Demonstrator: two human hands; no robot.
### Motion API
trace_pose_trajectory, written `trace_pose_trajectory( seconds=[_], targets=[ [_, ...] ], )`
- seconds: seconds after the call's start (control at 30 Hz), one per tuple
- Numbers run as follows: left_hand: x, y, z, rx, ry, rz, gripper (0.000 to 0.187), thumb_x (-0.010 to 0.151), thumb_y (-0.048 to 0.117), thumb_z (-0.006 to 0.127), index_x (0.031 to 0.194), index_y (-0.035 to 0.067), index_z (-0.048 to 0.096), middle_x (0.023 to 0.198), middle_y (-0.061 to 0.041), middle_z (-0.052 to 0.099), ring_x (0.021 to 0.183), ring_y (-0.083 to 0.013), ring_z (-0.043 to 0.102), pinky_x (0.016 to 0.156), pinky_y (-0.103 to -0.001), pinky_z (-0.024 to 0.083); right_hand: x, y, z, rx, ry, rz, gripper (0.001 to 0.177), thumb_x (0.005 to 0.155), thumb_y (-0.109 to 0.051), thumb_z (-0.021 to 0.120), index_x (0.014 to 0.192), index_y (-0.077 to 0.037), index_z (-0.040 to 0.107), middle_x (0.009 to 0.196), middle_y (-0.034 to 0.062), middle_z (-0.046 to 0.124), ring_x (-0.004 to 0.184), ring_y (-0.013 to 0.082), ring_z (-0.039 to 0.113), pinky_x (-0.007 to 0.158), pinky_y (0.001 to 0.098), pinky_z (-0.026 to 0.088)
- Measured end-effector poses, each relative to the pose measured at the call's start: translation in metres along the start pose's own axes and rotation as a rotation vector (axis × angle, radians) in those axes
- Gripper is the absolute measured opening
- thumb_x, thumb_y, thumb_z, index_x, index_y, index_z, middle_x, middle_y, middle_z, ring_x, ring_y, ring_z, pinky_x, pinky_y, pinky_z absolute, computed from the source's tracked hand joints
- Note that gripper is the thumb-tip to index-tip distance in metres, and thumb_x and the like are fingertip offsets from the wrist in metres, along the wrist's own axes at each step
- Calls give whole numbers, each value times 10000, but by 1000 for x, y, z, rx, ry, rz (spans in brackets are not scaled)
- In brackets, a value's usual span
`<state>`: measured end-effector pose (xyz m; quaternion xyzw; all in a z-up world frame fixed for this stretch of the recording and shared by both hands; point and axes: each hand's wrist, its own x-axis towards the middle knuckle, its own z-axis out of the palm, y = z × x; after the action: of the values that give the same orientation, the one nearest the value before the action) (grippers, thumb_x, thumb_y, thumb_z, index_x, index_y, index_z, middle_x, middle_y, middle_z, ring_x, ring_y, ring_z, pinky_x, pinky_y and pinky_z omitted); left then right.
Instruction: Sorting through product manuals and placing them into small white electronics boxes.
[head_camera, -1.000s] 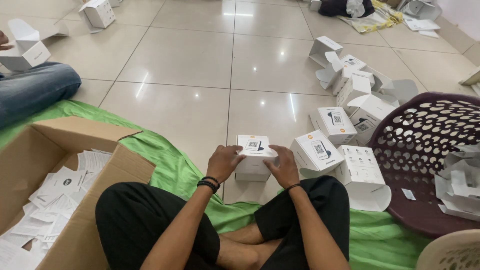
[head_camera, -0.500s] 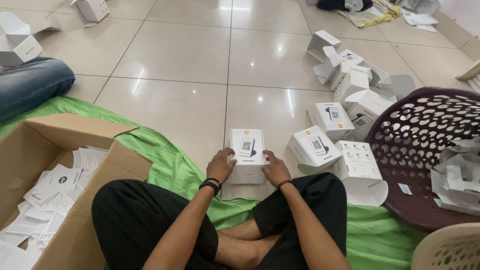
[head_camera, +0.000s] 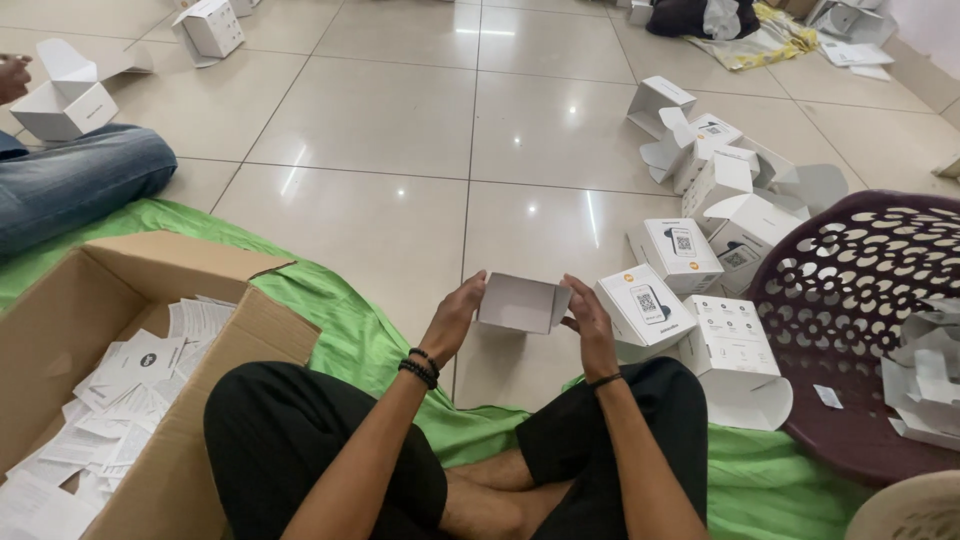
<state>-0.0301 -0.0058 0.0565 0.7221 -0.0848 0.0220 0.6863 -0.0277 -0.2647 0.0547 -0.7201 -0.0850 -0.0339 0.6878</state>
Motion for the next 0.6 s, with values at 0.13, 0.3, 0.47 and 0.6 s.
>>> trace_pose_trajectory(
  seconds=[0.13,0.3,0.47,0.6],
  targets=[
    [-10,16,6,206,37,-223,634,981,453,493,1503,93,480,1387,-133,668,1084,-369,675,980,-384,527,2,3,2,29,31,-48,564,1024,-401,539,1478,-65,531,1433,153,623,1233,208,634,949,352,562],
    [-7,10,4,315,119,-37,549,993,437,576,1359,35,648,1230,-166,749,1105,-220,720,970,-327,538,3,5,1,-49,77,-125,485,1035,-285,577,1454,-42,561,1331,122,700,1086,151,685,835,298,575],
    [-6,10,3,281,123,-26,525,963,424,623,1307,31,673,1251,-129,728,1051,-220,718,931,-346,559,2,3,4,-117,114,-132,464,1044,-299,562,1441,-57,577,1292,118,720,1042,143,699,803,287,593],
    [-5,10,2,286,105,-2,524,968,435,631,1289,23,678,1243,-109,707,1030,-206,713,885,-336,577,0,1,5,-198,143,-156,460,1054,-318,548,1437,-64,577,1274,118,728,1019,150,705,791,287,594]
  ],
)
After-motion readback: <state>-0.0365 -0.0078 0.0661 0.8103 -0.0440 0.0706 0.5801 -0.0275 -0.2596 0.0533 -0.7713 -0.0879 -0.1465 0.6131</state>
